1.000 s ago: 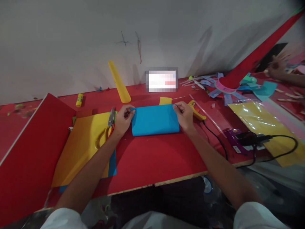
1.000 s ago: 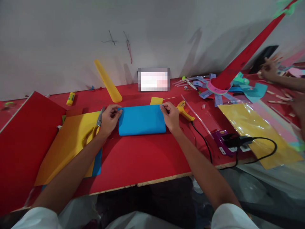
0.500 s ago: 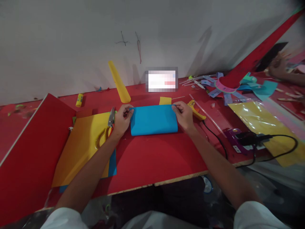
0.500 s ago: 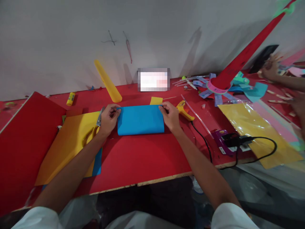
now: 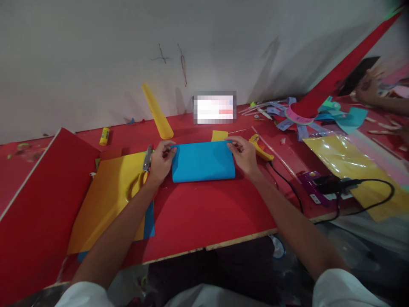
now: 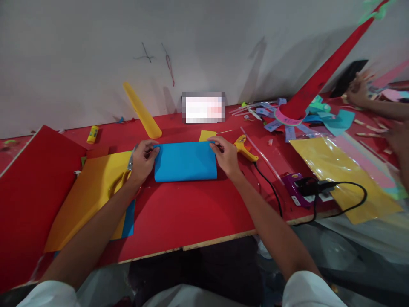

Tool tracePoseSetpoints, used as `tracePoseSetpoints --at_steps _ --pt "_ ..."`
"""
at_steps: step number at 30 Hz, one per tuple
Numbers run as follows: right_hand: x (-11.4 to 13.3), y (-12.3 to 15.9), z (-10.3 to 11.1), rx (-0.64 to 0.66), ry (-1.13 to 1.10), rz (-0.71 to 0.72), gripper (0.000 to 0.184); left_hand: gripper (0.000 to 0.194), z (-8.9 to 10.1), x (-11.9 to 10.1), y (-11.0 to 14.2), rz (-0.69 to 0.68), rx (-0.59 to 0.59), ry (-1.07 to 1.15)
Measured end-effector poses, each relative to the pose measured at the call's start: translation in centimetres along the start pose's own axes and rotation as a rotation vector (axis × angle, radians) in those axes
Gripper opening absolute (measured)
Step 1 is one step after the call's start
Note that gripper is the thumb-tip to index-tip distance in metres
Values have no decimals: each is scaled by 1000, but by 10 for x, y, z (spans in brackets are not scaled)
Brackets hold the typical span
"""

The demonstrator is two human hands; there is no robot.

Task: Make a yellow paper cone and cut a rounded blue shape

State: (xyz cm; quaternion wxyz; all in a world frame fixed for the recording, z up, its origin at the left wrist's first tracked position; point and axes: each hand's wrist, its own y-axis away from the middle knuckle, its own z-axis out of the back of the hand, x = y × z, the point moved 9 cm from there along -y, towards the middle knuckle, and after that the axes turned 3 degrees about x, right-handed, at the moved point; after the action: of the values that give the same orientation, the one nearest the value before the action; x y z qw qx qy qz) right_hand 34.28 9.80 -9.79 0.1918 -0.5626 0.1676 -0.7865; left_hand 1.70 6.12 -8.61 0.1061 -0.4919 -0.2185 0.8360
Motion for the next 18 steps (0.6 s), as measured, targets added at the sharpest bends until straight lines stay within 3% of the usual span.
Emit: tracePoseSetpoints --at_steps 18 --pt "-4 0 2 -44 -32 -51 20 22 1 0 -1 -4 3 17"
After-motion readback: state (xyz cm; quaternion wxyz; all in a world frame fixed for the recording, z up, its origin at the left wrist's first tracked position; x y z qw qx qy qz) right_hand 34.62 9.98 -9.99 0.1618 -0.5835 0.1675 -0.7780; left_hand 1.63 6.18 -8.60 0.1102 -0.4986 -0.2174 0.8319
